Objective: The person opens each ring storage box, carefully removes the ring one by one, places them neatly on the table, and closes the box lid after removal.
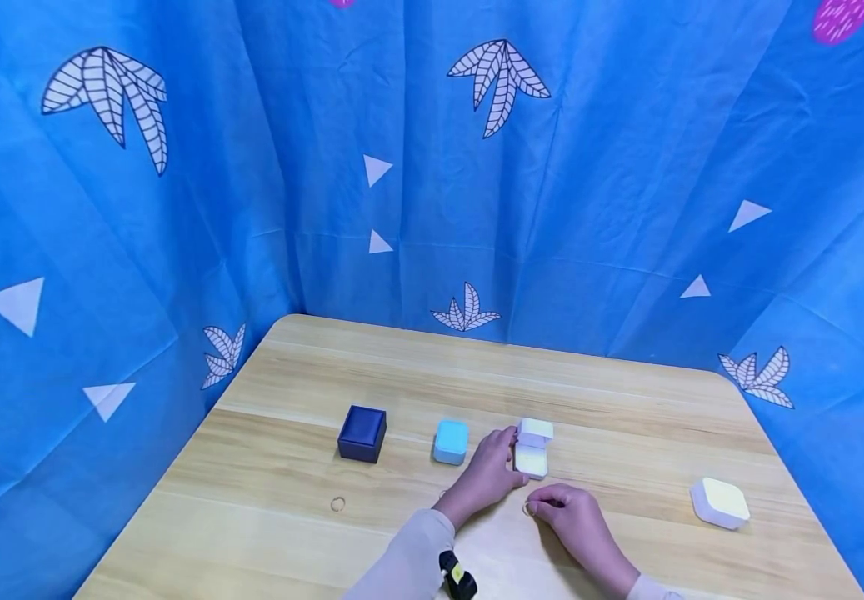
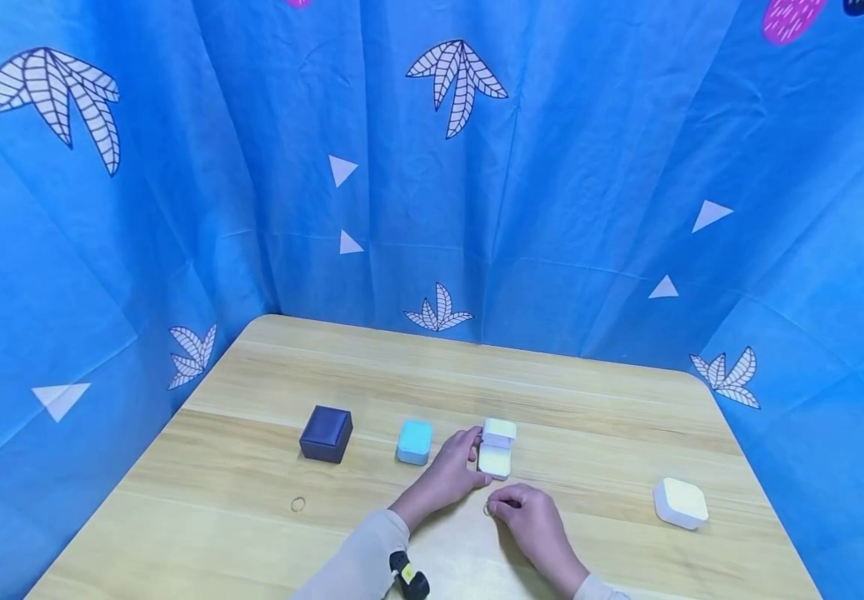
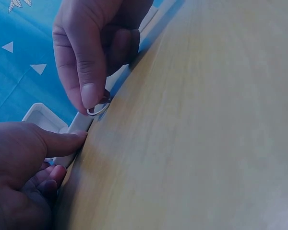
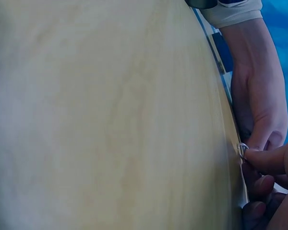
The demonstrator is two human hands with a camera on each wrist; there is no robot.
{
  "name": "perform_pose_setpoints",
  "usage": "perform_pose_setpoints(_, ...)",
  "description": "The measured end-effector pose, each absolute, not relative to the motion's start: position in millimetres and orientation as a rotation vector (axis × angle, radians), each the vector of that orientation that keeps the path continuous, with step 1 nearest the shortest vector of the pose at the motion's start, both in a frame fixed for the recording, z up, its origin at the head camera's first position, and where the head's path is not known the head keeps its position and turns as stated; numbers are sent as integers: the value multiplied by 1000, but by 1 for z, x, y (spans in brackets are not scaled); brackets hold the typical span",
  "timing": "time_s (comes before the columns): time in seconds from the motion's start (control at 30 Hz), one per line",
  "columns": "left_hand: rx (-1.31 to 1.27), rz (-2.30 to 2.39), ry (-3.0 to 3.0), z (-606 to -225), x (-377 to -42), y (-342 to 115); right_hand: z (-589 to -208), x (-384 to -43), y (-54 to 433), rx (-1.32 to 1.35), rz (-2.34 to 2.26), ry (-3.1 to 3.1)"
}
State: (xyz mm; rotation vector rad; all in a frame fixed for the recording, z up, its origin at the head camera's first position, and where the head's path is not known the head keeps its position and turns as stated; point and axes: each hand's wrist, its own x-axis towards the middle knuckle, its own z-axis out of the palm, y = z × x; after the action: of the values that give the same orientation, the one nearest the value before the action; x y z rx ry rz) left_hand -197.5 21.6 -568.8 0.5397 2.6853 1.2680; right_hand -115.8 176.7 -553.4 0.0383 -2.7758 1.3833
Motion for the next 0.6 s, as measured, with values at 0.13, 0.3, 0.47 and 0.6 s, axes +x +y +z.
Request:
perform_pose_setpoints(0.13, 533, 1262, 2682, -569, -198, 22, -554, -115, 175, 41, 1347, -2789)
perform_pose_setpoints(0.3, 550, 1250, 2699, -570, -198, 22, -554, -115, 174, 23, 1324, -2799)
perform_pose_setpoints(0.47, 547, 1261, 2691, -569, -197, 22, -555, -115, 174, 13, 1325, -2799)
perform_pose_setpoints(0.6, 530, 1243, 2692, -569, -197, 22, -555, -115, 174, 18, 1319, -2785)
